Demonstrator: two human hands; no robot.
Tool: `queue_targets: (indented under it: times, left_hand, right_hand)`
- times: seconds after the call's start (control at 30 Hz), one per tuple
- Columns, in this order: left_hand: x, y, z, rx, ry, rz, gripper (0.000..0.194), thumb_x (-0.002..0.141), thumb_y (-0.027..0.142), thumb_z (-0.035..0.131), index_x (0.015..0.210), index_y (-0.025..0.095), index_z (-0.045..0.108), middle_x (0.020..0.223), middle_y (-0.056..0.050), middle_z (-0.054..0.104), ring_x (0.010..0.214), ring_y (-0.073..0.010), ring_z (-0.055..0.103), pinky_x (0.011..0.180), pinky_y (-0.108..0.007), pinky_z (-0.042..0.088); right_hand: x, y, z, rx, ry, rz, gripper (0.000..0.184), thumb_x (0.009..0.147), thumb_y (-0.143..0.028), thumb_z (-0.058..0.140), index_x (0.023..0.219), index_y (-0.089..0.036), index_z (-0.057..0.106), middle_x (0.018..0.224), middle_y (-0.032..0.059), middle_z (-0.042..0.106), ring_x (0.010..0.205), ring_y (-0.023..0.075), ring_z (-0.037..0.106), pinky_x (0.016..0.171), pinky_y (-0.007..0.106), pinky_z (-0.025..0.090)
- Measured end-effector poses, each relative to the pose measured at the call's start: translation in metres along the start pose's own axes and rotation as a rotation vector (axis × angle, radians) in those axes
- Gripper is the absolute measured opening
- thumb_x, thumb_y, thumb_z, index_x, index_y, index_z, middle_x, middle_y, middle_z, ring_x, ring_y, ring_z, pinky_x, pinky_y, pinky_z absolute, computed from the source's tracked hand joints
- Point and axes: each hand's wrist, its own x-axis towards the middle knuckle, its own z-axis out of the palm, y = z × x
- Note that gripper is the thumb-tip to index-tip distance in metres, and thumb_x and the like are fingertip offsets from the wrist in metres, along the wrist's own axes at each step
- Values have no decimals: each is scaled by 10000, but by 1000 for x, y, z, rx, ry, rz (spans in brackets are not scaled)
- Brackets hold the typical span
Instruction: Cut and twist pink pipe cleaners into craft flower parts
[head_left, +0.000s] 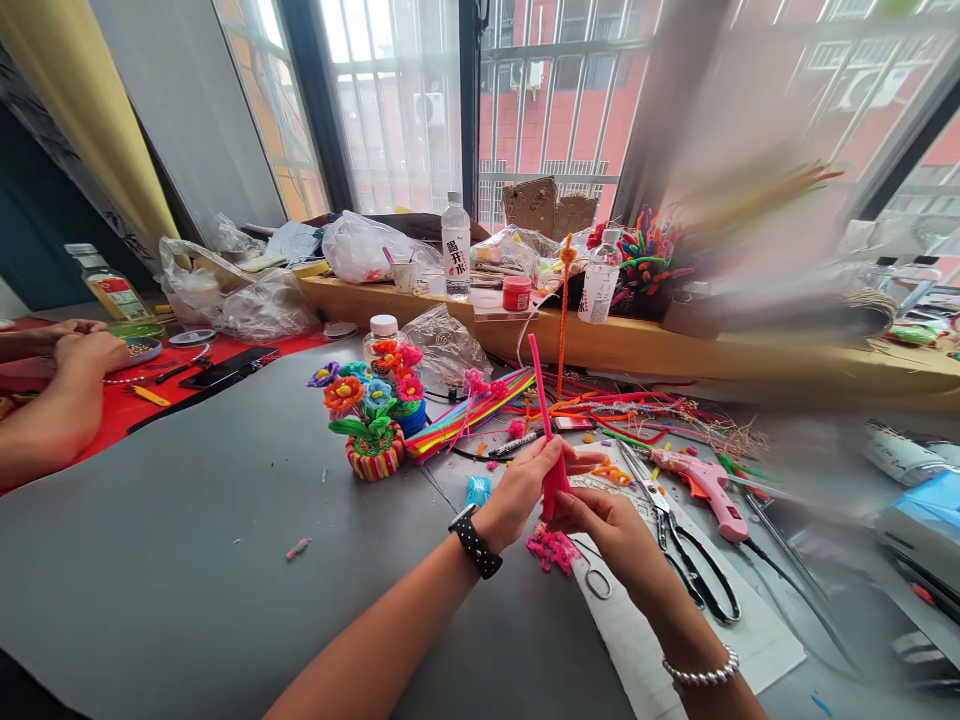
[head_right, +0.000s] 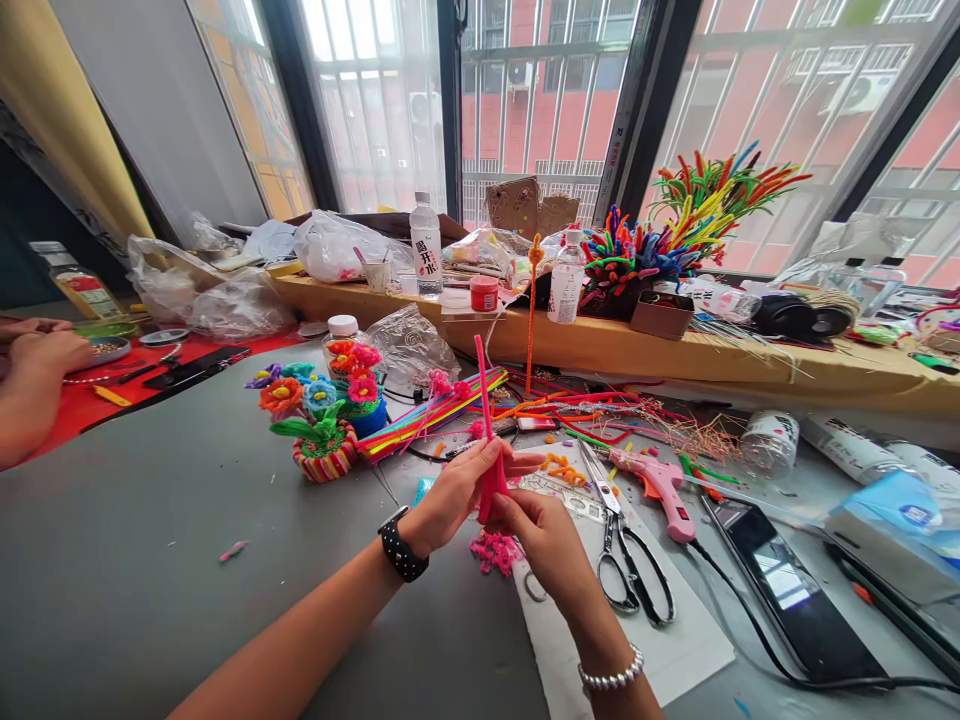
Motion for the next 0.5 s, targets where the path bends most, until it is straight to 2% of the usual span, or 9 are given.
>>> queue_targets:
  times: [0.07, 0.13, 0.23, 0.3, 0.37, 0.43, 0.5]
  left_hand:
    - [0, -2, 0, 64, -49, -59, 325, 705, 460, 529, 766, 144, 479, 806, -74, 623, 697, -142, 565, 668, -266, 400]
    - [0, -4, 0, 170, -65, -93, 356, 690, 484, 530, 706, 132, 481, 728, -53, 603, 579, -103, 501, 563, -233, 364]
    - [1, -4, -1, 333, 17, -29, 399, 698, 519, 491, 595, 138, 428, 624, -20, 559, 530, -77, 433, 535, -219, 335]
    - [1, -2, -2, 369, 27, 9, 412, 706, 534, 465, 586, 144, 412, 628, -26, 559, 573, -92, 466, 585, -233, 366]
    - [1, 0, -3, 373, -22, -17, 423, 699, 553, 455, 594, 146, 407, 642, -38, 567, 616, -113, 509, 622, -256, 391]
    - [1, 1, -3, 392, -111, -119, 441, 685, 578, 448, 605, 147, 404, 610, -34, 563, 576, -117, 520, 590, -264, 396]
    - [0, -1, -3, 443, -218, -256, 448, 677, 589, 449, 607, 150, 400, 524, 0, 522, 464, -90, 469, 504, -242, 364]
  right_hand:
    - [-1, -1, -2, 32, 38, -19, 270, 724, -400, 578, 716, -158, 697, 663, 36, 664, 634, 160, 621, 631, 260, 490]
    - [-1, -2, -8, 28, 21, 9, 287, 705, -420, 590, 719, -158, 706, 691, 45, 665, 631, 159, 626, 626, 262, 494]
    - [-1, -2, -21, -49, -27, 132, 364, 674, -479, 589, 686, -138, 712, 625, 67, 663, 584, 172, 624, 566, 266, 485]
    - [0, -3, -31, -98, 91, 131, 403, 655, -516, 583, 599, -132, 693, 531, 52, 634, 486, 140, 575, 492, 237, 445]
    - [1, -4, -37, -160, 257, 55, 409, 633, -525, 597, 519, -136, 649, 431, 6, 555, 398, 95, 471, 425, 206, 370]
    - [1, -6, -38, -167, 367, -17, 367, 613, -510, 624, 560, -147, 641, 400, -36, 481, 377, 72, 384, 391, 193, 301]
    - [0, -9, -34, -89, 359, -32, 336, 596, -486, 651, 690, -163, 656, 420, -57, 458, 387, 69, 349, 381, 187, 263]
